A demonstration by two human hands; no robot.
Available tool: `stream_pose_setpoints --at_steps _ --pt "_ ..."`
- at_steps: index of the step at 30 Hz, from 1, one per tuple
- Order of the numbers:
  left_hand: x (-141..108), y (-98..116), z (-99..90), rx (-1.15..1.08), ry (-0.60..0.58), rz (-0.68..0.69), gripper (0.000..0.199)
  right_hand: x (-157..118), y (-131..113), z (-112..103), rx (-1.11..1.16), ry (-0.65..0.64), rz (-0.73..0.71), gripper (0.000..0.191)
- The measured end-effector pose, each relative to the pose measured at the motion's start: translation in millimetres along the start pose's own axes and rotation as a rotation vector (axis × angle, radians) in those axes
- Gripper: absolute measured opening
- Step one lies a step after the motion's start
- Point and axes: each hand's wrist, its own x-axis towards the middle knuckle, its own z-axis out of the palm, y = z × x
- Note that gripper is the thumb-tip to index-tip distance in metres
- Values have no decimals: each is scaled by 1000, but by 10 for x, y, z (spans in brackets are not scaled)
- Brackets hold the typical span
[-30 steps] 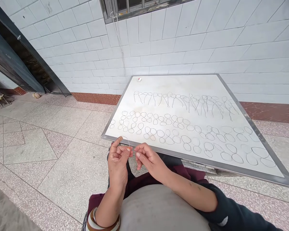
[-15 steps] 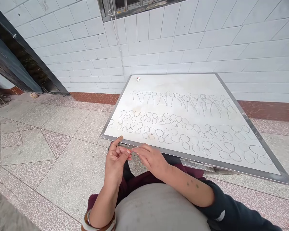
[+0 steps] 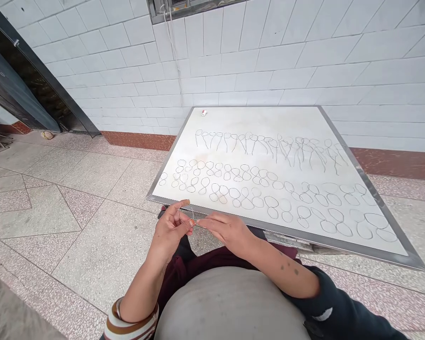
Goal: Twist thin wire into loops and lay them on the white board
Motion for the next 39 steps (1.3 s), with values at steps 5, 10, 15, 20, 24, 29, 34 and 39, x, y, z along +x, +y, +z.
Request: stream_pose_setpoints --at_steps 5,10,15,20,24,29,34,39 --pt "-43 42 8 -11 -11 -22 53 -2 -3 11 14 51 2 20" --pt "-46 37 18 36 -40 -23 56 2 -19 -3 40 35 9 18" --pt "-34 29 9 59 -84 -38 64 -21 -6 -29 27 24 6 18" --pt "-47 23 6 96 -121 -73 67 -38 18 -80 17 -46 -30 24" --pt "-66 -37 28 152 -88 -23 62 -15 15 -136 -3 -120 -73 30" --pt "-57 -82 -7 187 -69 3 57 -15 21 -193 9 -177 -53 29" --pt "-56 -63 -92 204 -66 -3 53 -76 64 -199 98 -99 30 26" --pt "-65 -18 -66 175 -51 -9 54 -39 54 -221 124 -108 85 21"
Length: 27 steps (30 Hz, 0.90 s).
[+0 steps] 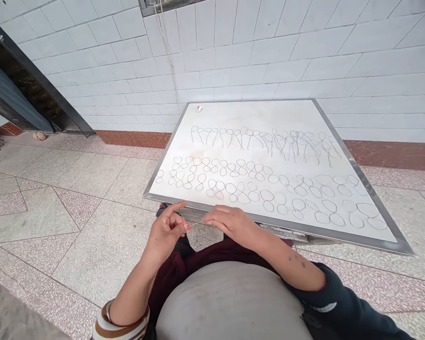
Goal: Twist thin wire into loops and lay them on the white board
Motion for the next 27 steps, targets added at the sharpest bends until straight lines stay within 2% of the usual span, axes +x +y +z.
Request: stream_pose_setpoints --at_steps 4,8,15,23,27 --pt "1 60 35 -67 -16 -9 59 31 -22 -6 19 42 -23 21" --pt "-7 83 41 -63 -47 -22 59 -7 -2 -3 10 26 -53 28" --pt "5 40 45 -19 -65 -2 52 -52 27 -43 -249 -40 -164 39" --pt "27 48 41 17 -68 10 48 -34 19 -73 -172 -35 -144 35" --pt "20 61 -37 1 -44 12 50 -15 -10 -95 -23 34 -46 24"
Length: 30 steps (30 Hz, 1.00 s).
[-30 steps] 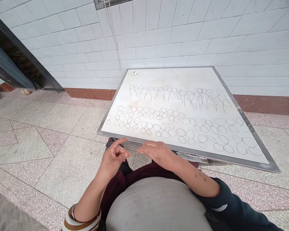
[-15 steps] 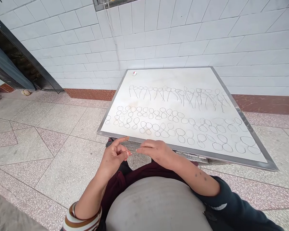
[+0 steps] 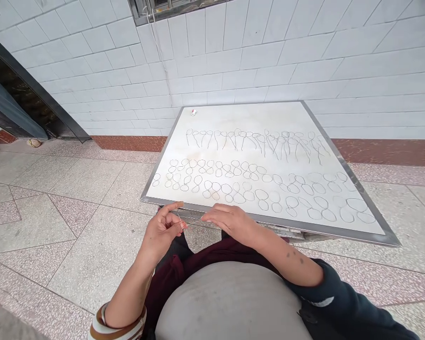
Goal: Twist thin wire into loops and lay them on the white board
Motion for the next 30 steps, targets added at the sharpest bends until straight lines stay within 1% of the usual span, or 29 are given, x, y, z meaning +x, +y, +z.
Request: stream_pose_setpoints --at_steps 2,7,10,13,19,21,23,25,28,30 --pt "-11 9 -30 -6 8 -4 51 -1 0 -6 -1 18 21 24" --pt "-34 7 -35 27 -9 -14 49 -30 32 -20 -110 -11 -30 26" --pt "-36 5 -37 37 -1 -20 50 -37 33 -37 -59 -28 0 24" --pt "-29 23 -56 49 5 -14 51 -31 12 -55 -43 1 23 24" --pt "-26 69 -82 75 21 -21 51 -42 -5 -54 -80 44 -15 26" --pt "-32 72 -78 75 26 -23 51 -63 1 -48 -131 60 -35 28" --pt "-37 62 -70 76 28 -24 52 -86 1 -53 -206 66 -67 31" --pt "-39 39 -67 72 29 -20 53 -104 -12 -72 -236 70 -79 32" --pt "-36 -9 -78 51 30 -1 54 -120 -41 -109 -168 61 -56 28" --pt "-30 -36 -95 45 28 8 54 -125 -50 -124 -166 63 -44 27"
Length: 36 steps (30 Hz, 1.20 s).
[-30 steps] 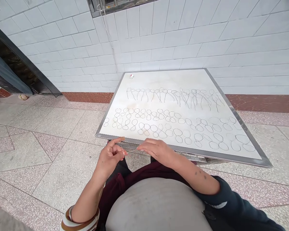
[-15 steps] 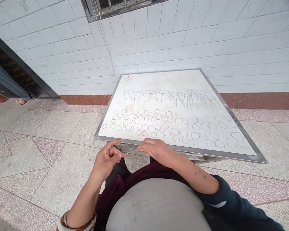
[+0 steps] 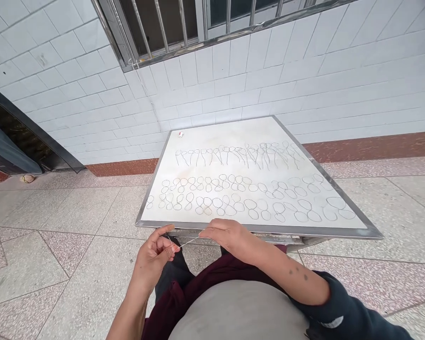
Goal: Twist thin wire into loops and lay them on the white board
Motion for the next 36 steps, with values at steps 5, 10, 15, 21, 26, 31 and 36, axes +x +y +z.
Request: stream_pose_setpoints --at_steps 5,10,15,21,26,31,36 --pt "20 -57 -33 3 2 3 53 -4 5 -16 -140 -2 -35 22" --pt "34 -171 -36 92 0 64 46 8 -29 -58 -257 -129 -120 25" --pt "70 -99 -13 60 -19 74 59 26 -18 -33 -152 3 -79 21" --pt "94 315 236 -242 102 123 73 22 -28 -3 -100 384 44 18" --pt "139 425 472 -373 218 224 61 -13 -38 -87 -101 434 55 22" --pt "142 427 569 -340 231 247 54 36 -48 -146 -14 372 85 20" --pt "160 441 628 -342 224 246 51 122 -74 -107 90 378 85 20"
